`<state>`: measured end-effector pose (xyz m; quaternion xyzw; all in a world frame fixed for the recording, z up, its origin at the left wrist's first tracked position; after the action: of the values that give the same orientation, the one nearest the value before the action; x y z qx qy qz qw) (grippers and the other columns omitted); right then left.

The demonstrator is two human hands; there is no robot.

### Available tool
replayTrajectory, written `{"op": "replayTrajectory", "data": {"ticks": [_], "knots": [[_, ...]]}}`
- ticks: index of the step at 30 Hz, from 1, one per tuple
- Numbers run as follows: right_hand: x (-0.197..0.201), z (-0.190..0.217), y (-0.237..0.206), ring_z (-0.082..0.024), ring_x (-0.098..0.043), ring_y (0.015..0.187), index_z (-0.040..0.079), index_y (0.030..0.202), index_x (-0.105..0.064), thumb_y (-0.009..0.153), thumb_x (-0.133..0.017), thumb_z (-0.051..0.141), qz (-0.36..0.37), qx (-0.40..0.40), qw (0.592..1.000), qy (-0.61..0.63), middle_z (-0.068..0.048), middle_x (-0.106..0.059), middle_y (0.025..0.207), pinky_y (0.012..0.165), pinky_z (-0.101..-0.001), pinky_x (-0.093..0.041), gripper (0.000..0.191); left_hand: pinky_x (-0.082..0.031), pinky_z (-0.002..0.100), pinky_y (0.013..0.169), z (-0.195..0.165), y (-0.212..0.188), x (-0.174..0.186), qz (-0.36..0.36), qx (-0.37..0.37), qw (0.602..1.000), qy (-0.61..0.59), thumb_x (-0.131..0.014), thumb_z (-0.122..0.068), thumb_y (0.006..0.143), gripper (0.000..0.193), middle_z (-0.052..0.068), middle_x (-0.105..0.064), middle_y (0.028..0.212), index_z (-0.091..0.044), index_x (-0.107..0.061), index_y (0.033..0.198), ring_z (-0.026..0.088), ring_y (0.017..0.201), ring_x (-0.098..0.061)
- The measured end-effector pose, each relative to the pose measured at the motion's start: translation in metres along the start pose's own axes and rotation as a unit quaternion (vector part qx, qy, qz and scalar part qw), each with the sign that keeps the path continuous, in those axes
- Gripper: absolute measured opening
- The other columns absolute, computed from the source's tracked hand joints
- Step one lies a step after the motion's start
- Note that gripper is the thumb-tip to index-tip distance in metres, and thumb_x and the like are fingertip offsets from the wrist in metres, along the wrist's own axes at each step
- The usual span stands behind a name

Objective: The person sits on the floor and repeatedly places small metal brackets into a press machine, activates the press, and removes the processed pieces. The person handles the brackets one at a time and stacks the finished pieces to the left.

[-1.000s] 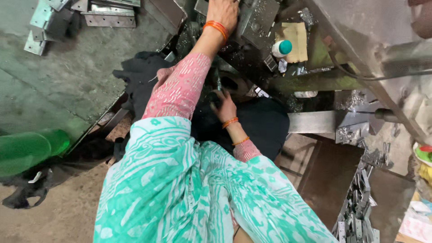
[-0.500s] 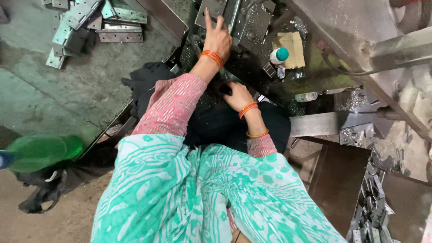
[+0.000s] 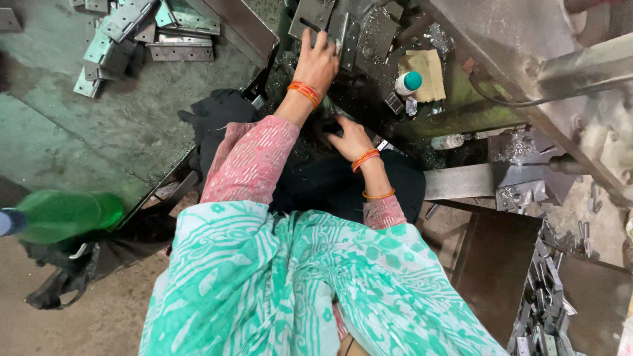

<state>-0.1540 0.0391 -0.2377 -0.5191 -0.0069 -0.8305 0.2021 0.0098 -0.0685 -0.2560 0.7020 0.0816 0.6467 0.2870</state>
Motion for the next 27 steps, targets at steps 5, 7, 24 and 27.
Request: {"op": "replayTrajectory", "data": {"ticks": [5,7,24,27], "knots": [[0.018,-0.004,0.0,-0.039,-0.067,0.113,0.005,0.136,-0.063,0.097,-0.072,0.033,-0.081,0.041,0.994,0.056,-0.024,-0.072,0.12,0.094,-0.0444,-0.053,0.049,-0.042,0.044,0.097,0.026,0.003,0.034,-0.097,-0.02,0.978,-0.181,-0.071,-0.016,0.086,0.03,0.003,-0.065,0.103,-0.01,-0.075,0.116,0.027,0.112,-0.053],[0.027,-0.012,0.007,-0.029,-0.071,0.1,0.008,0.138,-0.064,0.097,-0.072,0.031,-0.132,-0.043,0.986,0.095,-0.018,-0.075,0.112,0.089,-0.0391,-0.057,0.047,-0.045,0.04,0.09,0.035,0.002,0.043,-0.105,-0.022,0.962,-0.25,-0.074,-0.013,0.078,0.032,0.003,-0.066,0.101,-0.01,-0.075,0.11,0.027,0.107,-0.054],[0.064,0.008,0.066,-0.027,-0.069,0.099,0.007,0.117,-0.067,0.087,-0.077,-0.007,-0.351,0.136,0.926,0.02,-0.009,-0.068,0.109,0.089,-0.0389,-0.057,0.035,-0.049,0.051,0.092,0.03,0.04,-0.019,-0.033,0.179,0.974,-0.131,-0.079,-0.012,0.091,0.042,0.008,-0.066,0.118,-0.016,-0.063,0.13,0.031,0.114,-0.059],[0.048,0.029,0.084,-0.039,-0.064,0.105,0.004,0.12,-0.066,0.074,-0.076,-0.005,-0.288,0.194,0.935,-0.073,-0.017,-0.064,0.113,0.092,-0.0439,-0.053,0.048,-0.047,0.053,0.083,0.031,0.034,-0.014,0.008,0.152,0.968,-0.201,-0.084,-0.031,0.052,0.069,0.014,-0.064,0.12,-0.007,-0.066,0.114,0.036,0.117,-0.055]]}}
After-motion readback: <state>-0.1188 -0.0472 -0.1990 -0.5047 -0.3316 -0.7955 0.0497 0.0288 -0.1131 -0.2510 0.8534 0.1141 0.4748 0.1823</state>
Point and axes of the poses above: each hand's wrist, its own y-axis towards the middle knuckle, its own x-axis out of the back of the hand, z = x × y, the point moved 1 cm from there along y, towards the middle knuckle
